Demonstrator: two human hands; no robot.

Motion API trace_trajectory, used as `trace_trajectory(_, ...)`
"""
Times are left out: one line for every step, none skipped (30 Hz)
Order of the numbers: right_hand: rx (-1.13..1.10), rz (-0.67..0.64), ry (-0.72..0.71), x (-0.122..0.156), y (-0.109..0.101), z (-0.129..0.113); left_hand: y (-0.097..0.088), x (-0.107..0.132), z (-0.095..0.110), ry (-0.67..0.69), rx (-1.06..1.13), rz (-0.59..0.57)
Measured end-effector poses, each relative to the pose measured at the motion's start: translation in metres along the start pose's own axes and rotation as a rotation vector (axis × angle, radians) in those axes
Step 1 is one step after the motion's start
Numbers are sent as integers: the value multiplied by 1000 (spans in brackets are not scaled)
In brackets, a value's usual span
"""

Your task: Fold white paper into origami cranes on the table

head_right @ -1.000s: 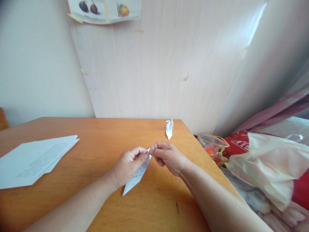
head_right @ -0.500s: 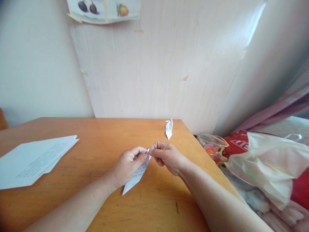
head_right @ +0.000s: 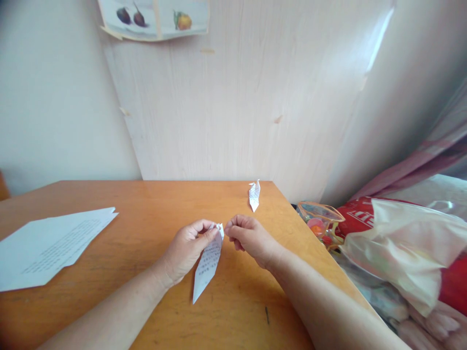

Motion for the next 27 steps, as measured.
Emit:
trace_trajectory(9, 6, -18, 0, 0, -1, -1, -1, 0, 3, -7, 10)
trace_trajectory(14, 13, -39, 1, 0, -3, -2, -1, 1, 9, -14, 16)
trace_trajectory(18, 21, -63, 2, 0, -5, -2, -1, 1, 17, -18, 22)
trace_trajectory(19, 30, -87, 2, 0, -7, -2, -1, 2, 28, -23, 27)
trace_trajectory(21, 38, -111, 3, -1, -10, -2, -1, 2, 39, -28, 31)
trace_trajectory(22, 42, -133, 4, -1, -12, -2, -1, 2, 48, -31, 35)
trace_trajectory(21, 45, -151, 4, -2, -14, -2, -1, 3, 55, -31, 38)
trace_trajectory(22, 46, -166, 5, -2, -15, -2, -1, 3, 61, -29, 39)
trace_trajectory(25, 45, -177, 5, -2, -17, -1, -1, 2, 64, -28, 39)
trace_trajectory(32, 41, -186, 6, -1, -17, -1, -1, 2, 65, -27, 38)
trace_trajectory(41, 38, -195, 6, -1, -18, -1, 0, 3, 65, -27, 36)
trace_trajectory(52, 36, -205, 7, -1, -19, -1, 0, 3, 63, -25, 33)
trace_trajectory(66, 33, -214, 7, 0, -19, -1, 0, 3, 60, -23, 29)
trace_trajectory(83, 33, -223, 7, 0, -20, -1, 0, 4, 57, -17, 28)
trace_trajectory(100, 34, -231, 7, 0, -20, -1, 1, 5, 52, -6, 26)
trace_trajectory(117, 35, -237, 7, 1, -20, -1, 1, 6, 45, 9, 23)
trace_trajectory(132, 37, -241, 7, 1, -20, -1, 1, 6, 34, 24, 18)
trace_trajectory(143, 41, -247, 6, 1, -20, 0, 2, 6, 17, 41, 11)
trace_trajectory(150, 44, -255, 5, 1, -20, 1, 2, 5, -8, 61, 2)
trace_trajectory(154, 49, -267, 5, 0, -20, 2, 2, 3, -38, 84, -13)
trace_trajectory(156, 53, -285, 4, 0, -20, 3, 2, 1, -70, 109, -33)
trace_trajectory(158, 56, -309, 3, -1, -20, 5, 3, -1, -102, 137, -55)
trace_trajectory(158, 59, -338, 3, -1, -21, 7, 3, -2, -129, 167, -80)
trace_trajectory(158, 62, -370, 4, -2, -22, 9, 4, -4, -152, 194, -106)
trace_trajectory(161, 61, -399, 5, -2, -23, 10, 5, -5, -171, 217, -130)
trace_trajectory(167, 60, -425, 6, -2, -24, 12, 5, -6, -188, 235, -150)
trace_trajectory(176, 56, -448, 7, -2, -25, 13, 6, -7, -202, 248, -167)
Point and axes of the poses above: each hand's wrist, its own x-axis away from the middle knuckle, its own y-axis out of the palm, z = x × y, the point moved 9 cm from there along -x, towards the middle knuckle, and after that the axes turned 14 degrees about z, right-handed, at the moved point
